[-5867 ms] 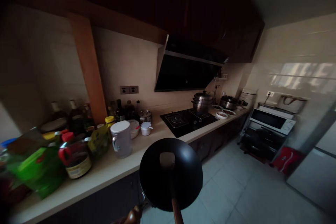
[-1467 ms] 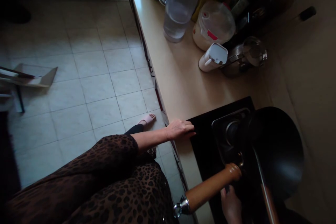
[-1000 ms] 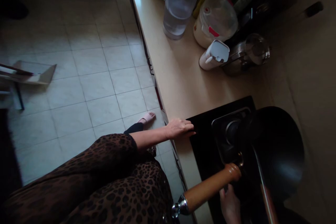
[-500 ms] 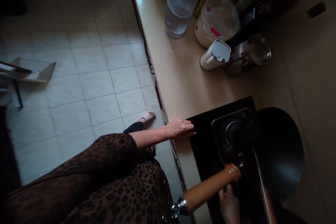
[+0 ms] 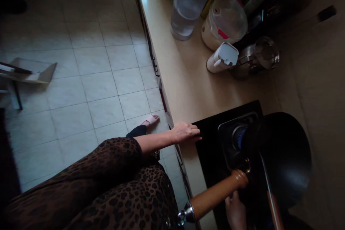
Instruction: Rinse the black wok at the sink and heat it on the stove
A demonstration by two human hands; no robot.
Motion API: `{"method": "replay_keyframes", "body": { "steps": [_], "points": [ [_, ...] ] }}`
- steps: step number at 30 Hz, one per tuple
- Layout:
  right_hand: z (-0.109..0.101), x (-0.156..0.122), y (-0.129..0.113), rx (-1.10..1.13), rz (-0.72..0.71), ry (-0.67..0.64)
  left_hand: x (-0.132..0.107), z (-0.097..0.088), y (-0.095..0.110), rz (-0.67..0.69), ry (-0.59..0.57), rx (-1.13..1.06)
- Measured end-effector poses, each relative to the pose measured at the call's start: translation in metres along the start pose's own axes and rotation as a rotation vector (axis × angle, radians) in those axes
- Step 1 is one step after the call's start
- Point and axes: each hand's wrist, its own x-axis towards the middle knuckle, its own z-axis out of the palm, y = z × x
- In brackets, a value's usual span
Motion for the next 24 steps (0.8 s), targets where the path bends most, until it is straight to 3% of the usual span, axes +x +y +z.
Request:
{"method": "replay_keyframes", "body": {
  "steps": [10, 15, 24],
  "points": [
    [0.002, 0.002, 0.002, -0.045, -0.018, -0.021, 0.001, 0.001, 0.000, 0.002, 0.012, 0.013],
    [-0.006, -0.004, -0.009, -0.076, 0.001, -0.078, 0.001, 0.000, 0.000, -0.005, -0.013, 0.019],
    [-0.003, -0.004, -0.008, 0.022, 0.006, 0.010, 0.002, -0.004, 0.002, -0.021, -0.041, 0.014]
  ]
}}
